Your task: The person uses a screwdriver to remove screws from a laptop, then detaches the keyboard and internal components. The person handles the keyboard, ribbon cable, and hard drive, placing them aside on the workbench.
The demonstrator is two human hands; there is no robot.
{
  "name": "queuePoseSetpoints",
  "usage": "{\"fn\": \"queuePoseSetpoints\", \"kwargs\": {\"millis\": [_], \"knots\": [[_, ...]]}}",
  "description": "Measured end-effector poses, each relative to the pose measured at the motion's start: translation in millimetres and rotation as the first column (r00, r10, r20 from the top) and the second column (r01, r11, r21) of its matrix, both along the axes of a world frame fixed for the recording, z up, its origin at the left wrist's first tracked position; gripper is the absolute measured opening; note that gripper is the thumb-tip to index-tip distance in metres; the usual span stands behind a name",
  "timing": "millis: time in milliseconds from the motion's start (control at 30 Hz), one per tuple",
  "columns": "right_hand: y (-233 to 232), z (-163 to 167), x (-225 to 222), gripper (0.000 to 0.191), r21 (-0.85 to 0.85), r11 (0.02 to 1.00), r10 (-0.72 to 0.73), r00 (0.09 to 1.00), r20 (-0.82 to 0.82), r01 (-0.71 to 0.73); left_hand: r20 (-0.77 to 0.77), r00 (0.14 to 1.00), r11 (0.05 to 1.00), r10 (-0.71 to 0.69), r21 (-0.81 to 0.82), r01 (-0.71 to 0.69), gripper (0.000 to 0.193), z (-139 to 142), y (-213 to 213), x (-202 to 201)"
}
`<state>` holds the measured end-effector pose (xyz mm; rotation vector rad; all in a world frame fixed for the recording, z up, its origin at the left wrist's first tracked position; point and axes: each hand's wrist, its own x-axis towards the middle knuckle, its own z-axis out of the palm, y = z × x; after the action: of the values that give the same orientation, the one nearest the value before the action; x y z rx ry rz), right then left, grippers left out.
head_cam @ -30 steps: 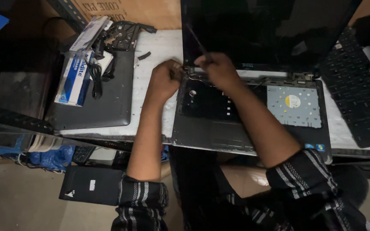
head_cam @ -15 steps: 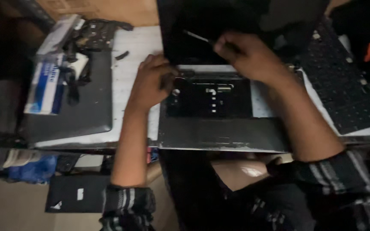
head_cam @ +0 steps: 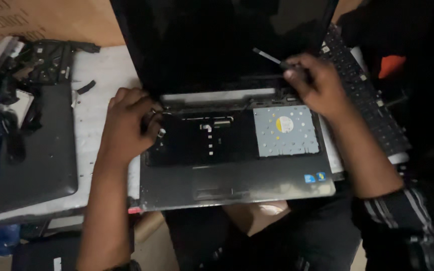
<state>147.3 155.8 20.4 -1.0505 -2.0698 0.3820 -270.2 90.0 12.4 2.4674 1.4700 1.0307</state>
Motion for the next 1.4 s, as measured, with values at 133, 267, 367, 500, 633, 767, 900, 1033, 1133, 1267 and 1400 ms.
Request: {"fn": "queuePoseSetpoints", "kwargs": {"millis": [133, 267, 367, 500, 633, 767, 900, 1033, 1133, 1267, 1400], "knots": [[-17, 1, -4, 0.017, -0.011, 1.000, 0.020, 0.999, 0.036, -0.020, -0.006, 1.000, 0.999, 0.023, -0.026, -0.024, 0.025, 1, -2, 2], [-23, 8, -14, 0.018, -0.233, 0.967, -0.056, 0.978, 0.201, 0.103, -0.010, 1.000, 0.999, 0.021, -0.036, -0.021, 0.027, 2, -1, 0], [-23, 11, -15, 0.021, -0.088, 0.996, 0.040, 0.996, 0.076, -0.033, -0.006, 1.000, 0.999, 0.020, -0.043, -0.020, 0.029, 3, -3, -2], [-23, 19, 5, 0.020, 0.001, 1.000, 0.006, 0.982, 0.188, -0.006, -0.001, 1.000, 0.999, 0.020, -0.046, -0.020, 0.032, 1, -1, 0], [-24, 28, 41, 0.018, -0.041, 0.994, -0.087, 0.971, 0.223, 0.098, 0.001, 1.000, 1.000, 0.016, -0.014, -0.016, 0.027, 0, 1, 2], [-29, 24, 72, 0.017, -0.135, 0.970, -0.186, 0.976, 0.109, 0.200, 0.014, 1.000, 0.999, 0.027, -0.038, -0.026, 0.024, -2, 0, 3], [-31, 8, 86, 0.013, 0.056, 0.971, -0.239, 0.965, 0.105, 0.234, 0.016, 0.999, 0.998, 0.037, -0.050, -0.036, 0.022, -5, -1, -1], [-27, -8, 82, 0.019, 0.226, 0.952, -0.217, 0.976, 0.024, 0.206, 0.036, 0.995, 0.991, 0.088, 0.102, -0.092, 0.018, -6, -1, -8], [-20, -4, 77, 0.014, 0.364, 0.916, -0.206, 0.977, 0.062, 0.170, 0.119, 0.985, 0.934, 0.124, 0.323, -0.156, 0.008, -2, -5, -15], [-44, 9, 60, 0.024, 0.339, 0.940, -0.016, 0.988, 0.152, -0.036, 0.346, 0.916, 0.865, 0.201, 0.377, -0.332, 0.017, 12, -42, -23], [-121, 14, 34, 0.062, 0.110, 0.991, 0.046, 0.970, 0.239, -0.074, 0.174, 0.933, 0.900, 0.315, 0.256, -0.352, 0.026, 18, -114, -10]]}}
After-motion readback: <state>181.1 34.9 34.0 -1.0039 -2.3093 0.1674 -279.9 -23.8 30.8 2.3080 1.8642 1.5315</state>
